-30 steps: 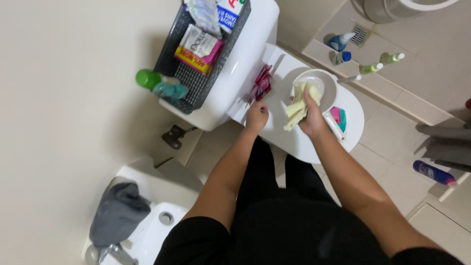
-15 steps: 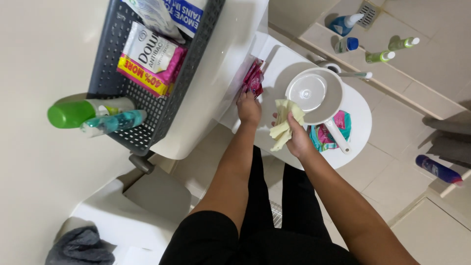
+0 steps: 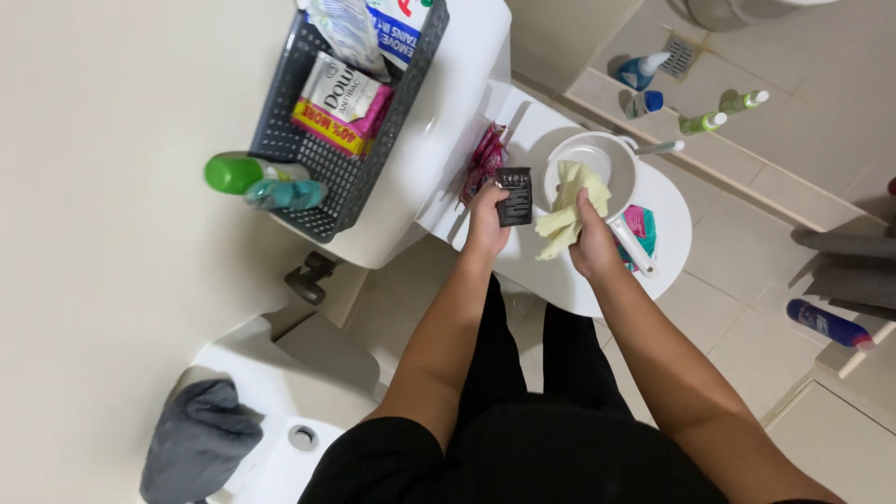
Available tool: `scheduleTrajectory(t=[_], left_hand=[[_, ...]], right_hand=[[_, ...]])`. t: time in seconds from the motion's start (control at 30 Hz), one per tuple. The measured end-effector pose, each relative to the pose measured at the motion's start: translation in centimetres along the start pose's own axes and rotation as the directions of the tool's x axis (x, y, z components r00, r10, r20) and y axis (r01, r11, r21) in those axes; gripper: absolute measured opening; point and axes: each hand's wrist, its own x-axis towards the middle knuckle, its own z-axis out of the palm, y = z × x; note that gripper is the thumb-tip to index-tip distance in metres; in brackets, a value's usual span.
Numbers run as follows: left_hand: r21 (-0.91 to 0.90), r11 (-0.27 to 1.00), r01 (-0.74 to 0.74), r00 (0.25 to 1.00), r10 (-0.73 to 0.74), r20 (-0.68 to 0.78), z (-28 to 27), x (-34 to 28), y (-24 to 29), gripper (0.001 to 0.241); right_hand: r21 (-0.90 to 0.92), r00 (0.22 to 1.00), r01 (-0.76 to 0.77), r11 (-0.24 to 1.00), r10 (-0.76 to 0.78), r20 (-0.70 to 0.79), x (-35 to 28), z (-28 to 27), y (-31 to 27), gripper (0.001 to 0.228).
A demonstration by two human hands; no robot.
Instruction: The person wipes and arranges various small packets and bottles on top of a toilet tank using a cloth. They handle items one at a time, placing them into a black plastic basket. The person then rinses the cloth under the sink faucet.
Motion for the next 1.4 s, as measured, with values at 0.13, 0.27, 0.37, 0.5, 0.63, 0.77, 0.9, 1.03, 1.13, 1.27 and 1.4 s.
scheduleTrajectory(t=[0.13, 0.27, 0.37, 0.5, 0.63, 0.77, 0.9, 1.03, 1.13, 1.27, 1.4], left_hand=[[-0.134, 0.99, 0.044, 0.993, -0.029, 0.117, 4.1, -4.9, 3.2, 0.027], [-0.167, 0.982, 0.094, 0.965, -0.048, 0.257, 7.3, -7.8, 4.4, 0.027], [-0.142, 0.985, 0.103, 0.964, -0.064, 0.257, 9.2, -9.8, 5.1, 0.035], [-0.039, 0.999, 0.026, 0.945, -0.011, 0.328, 11.3, -12.3, 6.5, 0.06], [-0.065, 0.998, -0.015, 0.912, 0.04, 0.409, 12.9, -15.1, 7.8, 0.062], [0.051, 0.978, -0.203, 0.807, 0.137, 0.574, 14.2, -17.5, 8.9, 0.04], [0.085, 0.942, -0.324, 0.777, 0.214, 0.592, 14.6, -18.4, 9.6, 0.022], [0.06, 0.956, -0.289, 0.767, 0.193, 0.612, 14.9, -20.2, 12.0, 0.019], [0.035, 0.956, -0.29, 0.716, 0.192, 0.671, 15.3, -22.0, 14.3, 0.025], [-0.063, 0.972, -0.225, 0.64, 0.196, 0.743, 15.1, -22.8, 15.7, 0.059], [-0.124, 0.927, -0.353, 0.684, 0.346, 0.642, 15.3, -22.9, 15.5, 0.051]], right_hand=[[-0.029, 0.987, 0.162, 0.986, -0.161, 0.02, -2.7, 1.4, -2.4, 0.074], [-0.278, 0.868, 0.491, 0.826, -0.438, 0.233, -6.1, 5.6, -5.6, 0.069], [-0.538, 0.767, 0.641, 0.547, -0.484, 0.422, -11.3, 10.2, -8.8, 0.061], [-0.757, 0.729, 0.614, 0.225, -0.53, 0.433, -14.7, 13.1, -11.0, 0.054], [-0.659, 0.364, 0.743, -0.113, -0.758, 0.541, -13.3, 13.1, -12.3, 0.052], [-0.537, 0.041, 0.765, -0.356, -0.805, 0.592, -12.7, 13.2, -16.1, 0.041], [-0.384, -0.12, 0.812, -0.44, -0.77, 0.627, -14.7, 14.1, -18.6, 0.03], [-0.371, -0.085, 0.862, -0.346, -0.82, 0.566, -15.1, 14.8, -19.0, 0.021], [-0.346, 0.267, 0.924, 0.165, -0.925, 0.271, -16.0, 15.7, -19.5, 0.016], [-0.061, 0.762, 0.625, 0.779, -0.59, 0.267, -17.3, 15.3, -20.4, 0.048], [-0.271, 0.713, 0.699, 0.662, -0.621, 0.325, -18.4, 16.0, -15.8, 0.069]])
